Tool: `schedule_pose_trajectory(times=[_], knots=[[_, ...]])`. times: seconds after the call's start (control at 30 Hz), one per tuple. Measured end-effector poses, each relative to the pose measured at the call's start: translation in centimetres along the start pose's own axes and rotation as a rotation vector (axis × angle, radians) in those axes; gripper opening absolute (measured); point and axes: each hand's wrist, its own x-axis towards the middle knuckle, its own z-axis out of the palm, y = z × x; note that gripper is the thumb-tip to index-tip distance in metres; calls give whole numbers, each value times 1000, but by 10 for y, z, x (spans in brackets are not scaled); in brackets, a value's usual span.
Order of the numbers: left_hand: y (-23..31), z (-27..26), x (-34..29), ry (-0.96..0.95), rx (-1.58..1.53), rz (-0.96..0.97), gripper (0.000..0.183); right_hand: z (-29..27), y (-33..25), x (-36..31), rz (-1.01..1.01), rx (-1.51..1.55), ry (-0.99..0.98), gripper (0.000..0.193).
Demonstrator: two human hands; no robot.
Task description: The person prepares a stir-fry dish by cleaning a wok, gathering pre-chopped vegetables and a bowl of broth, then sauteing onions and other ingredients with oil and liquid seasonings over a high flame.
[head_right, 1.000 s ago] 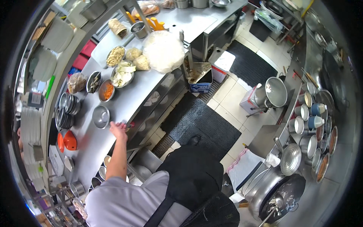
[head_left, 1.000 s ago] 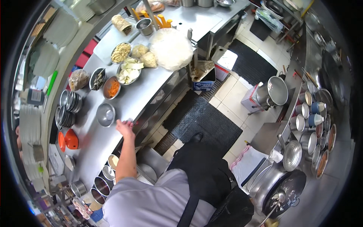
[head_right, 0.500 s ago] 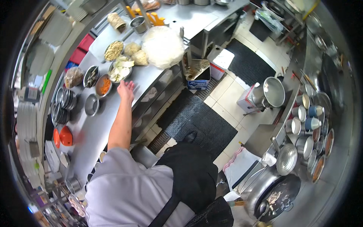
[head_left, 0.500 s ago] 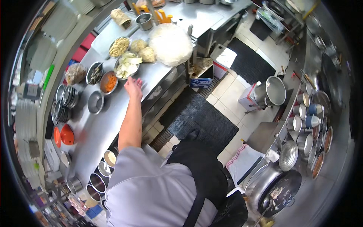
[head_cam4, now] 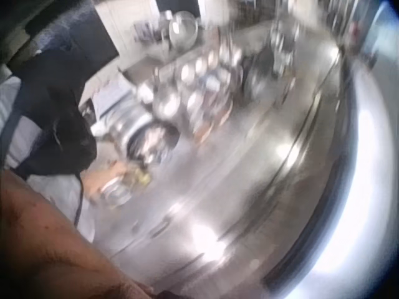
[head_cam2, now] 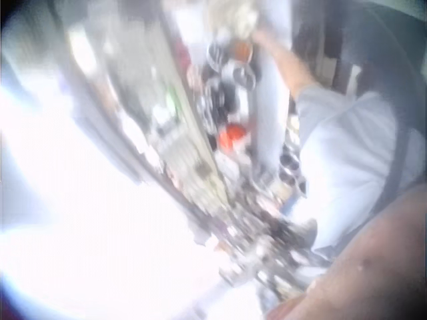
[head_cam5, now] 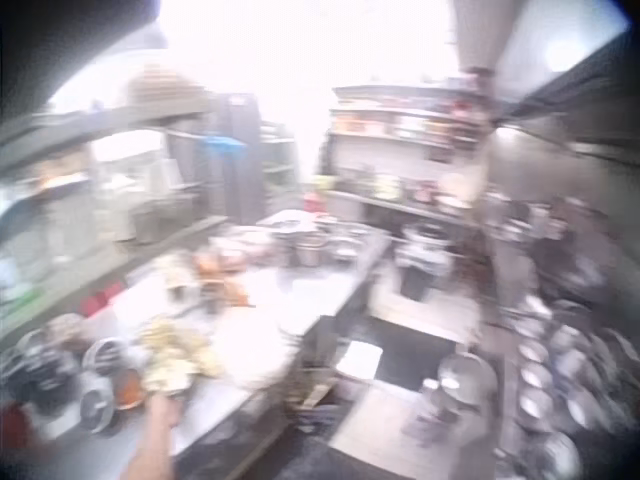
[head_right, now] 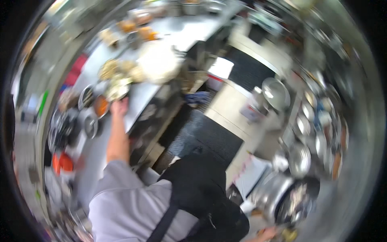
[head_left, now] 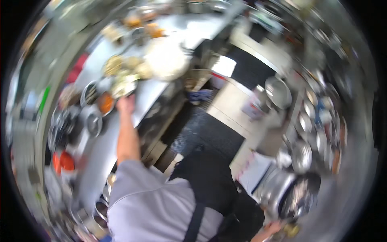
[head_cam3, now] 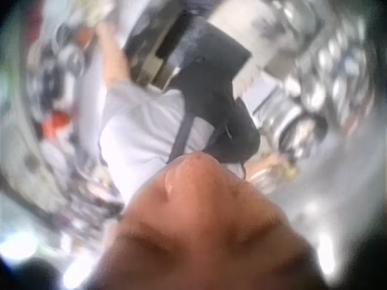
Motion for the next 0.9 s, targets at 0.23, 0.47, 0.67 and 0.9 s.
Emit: schedule_pose_trajectory(times=[0.23,0.47,0.67,0.9], knots=[[-7,-48,-11,-383,1332,271,53,42,-18,-24,272,479,98,44],[-95,-5,-103,-205,562,-131,43,9,-80,-127,198,482,42,56],[-200,89,-244,-670,821,-235,30,-18,-118,-191,218,243,-71,58],[-306,173,-412,-1160,832,-332,20,-21,-79,-123,131,-222,113,56]])
